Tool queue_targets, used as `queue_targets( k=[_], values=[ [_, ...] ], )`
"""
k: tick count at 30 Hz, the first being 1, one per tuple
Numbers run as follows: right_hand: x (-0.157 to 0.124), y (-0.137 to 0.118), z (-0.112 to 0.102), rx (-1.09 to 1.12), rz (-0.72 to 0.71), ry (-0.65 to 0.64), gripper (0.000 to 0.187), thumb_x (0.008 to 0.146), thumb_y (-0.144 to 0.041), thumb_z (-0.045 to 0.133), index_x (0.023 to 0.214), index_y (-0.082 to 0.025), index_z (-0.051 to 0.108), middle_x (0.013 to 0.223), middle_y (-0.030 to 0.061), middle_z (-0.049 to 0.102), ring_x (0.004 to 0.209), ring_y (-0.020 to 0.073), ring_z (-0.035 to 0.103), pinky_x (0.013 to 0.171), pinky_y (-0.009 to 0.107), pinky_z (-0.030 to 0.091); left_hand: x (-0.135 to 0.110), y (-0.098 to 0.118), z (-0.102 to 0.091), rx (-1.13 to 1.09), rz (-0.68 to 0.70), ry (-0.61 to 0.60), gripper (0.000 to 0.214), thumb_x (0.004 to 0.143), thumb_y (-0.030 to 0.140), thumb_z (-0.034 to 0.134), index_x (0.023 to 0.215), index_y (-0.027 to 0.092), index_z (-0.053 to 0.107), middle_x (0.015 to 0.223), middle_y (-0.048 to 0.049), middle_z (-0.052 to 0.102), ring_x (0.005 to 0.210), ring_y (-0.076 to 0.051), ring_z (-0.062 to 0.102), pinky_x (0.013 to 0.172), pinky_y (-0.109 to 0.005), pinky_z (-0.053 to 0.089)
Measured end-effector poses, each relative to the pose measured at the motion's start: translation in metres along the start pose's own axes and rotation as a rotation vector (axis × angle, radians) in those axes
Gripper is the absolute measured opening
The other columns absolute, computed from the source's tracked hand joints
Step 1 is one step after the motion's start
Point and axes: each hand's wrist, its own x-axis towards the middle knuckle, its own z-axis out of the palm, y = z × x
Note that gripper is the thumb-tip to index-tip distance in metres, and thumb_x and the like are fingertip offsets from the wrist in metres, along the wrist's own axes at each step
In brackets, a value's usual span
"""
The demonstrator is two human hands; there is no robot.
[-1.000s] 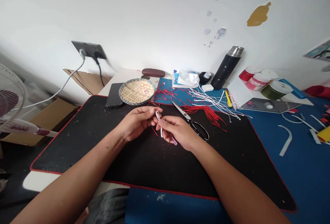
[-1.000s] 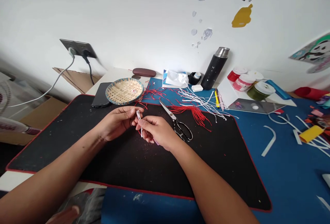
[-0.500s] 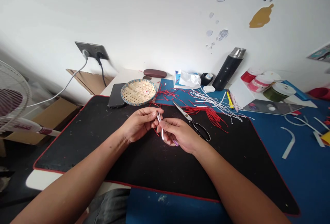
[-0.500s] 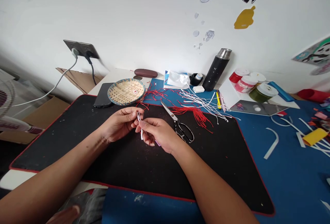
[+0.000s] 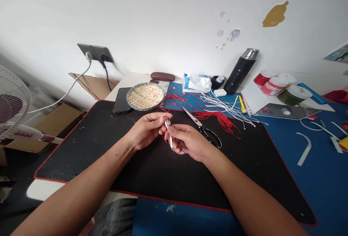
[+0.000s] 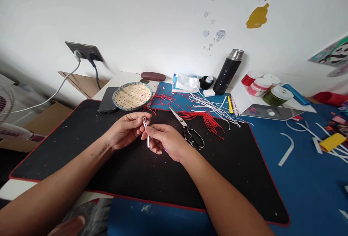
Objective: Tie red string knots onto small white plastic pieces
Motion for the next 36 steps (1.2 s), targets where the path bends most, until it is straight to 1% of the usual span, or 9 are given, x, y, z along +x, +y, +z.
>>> queue_targets(
  k=[4, 7, 15, 24, 30, 33, 36],
  values=[
    [0.0001, 0.001, 0.0003, 0.004, 0.003, -0.01, 0.04, 0.089, -0.056, 0.076, 0.085, -0.016, 0.071, 0.058, -0.003, 0.057, 0.046, 0.008, 0.045, 0.042, 0.021, 0.027, 0.0002, -0.0006, 0.0011, 0.003, 0.001, 0.021, 0.033, 0.067, 0.028, 0.099, 0.091, 0.012, 0.085, 0.073, -0.0041, 0.072, 0.055, -0.008, 0.06, 0.052, -0.018, 0.053],
    [0.0, 0.0015, -0.0002, 0.003, 0.003, -0.012, 0.041, 0.089, -0.057, 0.076, 0.085, -0.016, 0.071, 0.058, -0.0027, 0.058, 0.046, 0.008, 0.046, 0.042, 0.021, 0.027, 0.0002, -0.001, 0.0014, 0.021, 0.009, 0.032, 0.033, 0.066, 0.03, 0.1, 0.089, 0.011, 0.084, 0.07, -0.0034, 0.071, 0.054, -0.008, 0.059, 0.051, -0.018, 0.053],
    [0.0004, 0.0021, 0.0001, 0.01, 0.014, -0.026, 0.04, 0.09, -0.054, 0.076, 0.085, -0.015, 0.071, 0.058, -0.0021, 0.059, 0.046, 0.008, 0.048, 0.041, 0.02, 0.029, 0.0009, -0.0013, 0.003, 0.048, 0.008, 0.004, 0.03, 0.067, 0.032, 0.098, 0.082, 0.012, 0.082, 0.063, -0.0026, 0.069, 0.049, -0.01, 0.06, 0.047, -0.019, 0.052],
    [0.0019, 0.0029, 0.0015, -0.021, 0.025, 0.001, 0.044, 0.087, -0.058, 0.076, 0.084, -0.015, 0.071, 0.058, -0.0022, 0.058, 0.045, 0.0079, 0.047, 0.04, 0.02, 0.028, 0.0023, -0.0022, 0.0047, 0.08, 0.024, 0.066, 0.032, 0.063, 0.031, 0.1, 0.078, 0.01, 0.081, 0.061, -0.0027, 0.068, 0.047, -0.009, 0.057, 0.045, -0.019, 0.049],
    [0.0037, 0.004, 0.0008, -0.057, -0.029, 0.075, 0.041, 0.087, -0.057, 0.077, 0.086, -0.016, 0.071, 0.063, -0.002, 0.059, 0.049, 0.0081, 0.05, 0.04, 0.02, 0.028, 0.0022, -0.0008, 0.0055, 0.08, 0.062, 0.118, 0.031, 0.065, 0.03, 0.099, 0.083, 0.01, 0.083, 0.065, -0.0037, 0.07, 0.052, -0.01, 0.06, 0.048, -0.021, 0.051],
    [0.0033, 0.0031, -0.0005, -0.062, -0.052, 0.092, 0.04, 0.087, -0.056, 0.077, 0.084, -0.017, 0.071, 0.062, -0.0025, 0.058, 0.048, 0.0082, 0.049, 0.041, 0.021, 0.028, 0.0017, -0.0001, 0.0042, 0.061, 0.069, 0.086, 0.033, 0.067, 0.029, 0.098, 0.09, 0.01, 0.084, 0.07, -0.0045, 0.073, 0.056, -0.01, 0.061, 0.052, -0.02, 0.051],
    [0.0025, 0.0017, -0.001, -0.03, -0.049, 0.075, 0.041, 0.089, -0.056, 0.075, 0.082, -0.017, 0.07, 0.06, -0.0025, 0.058, 0.046, 0.0078, 0.047, 0.041, 0.021, 0.027, 0.0011, 0.0, 0.0022, 0.028, 0.03, 0.026, 0.039, 0.067, 0.028, 0.099, 0.099, 0.01, 0.085, 0.079, -0.0063, 0.076, 0.059, -0.009, 0.062, 0.056, -0.02, 0.053]
  ],
)
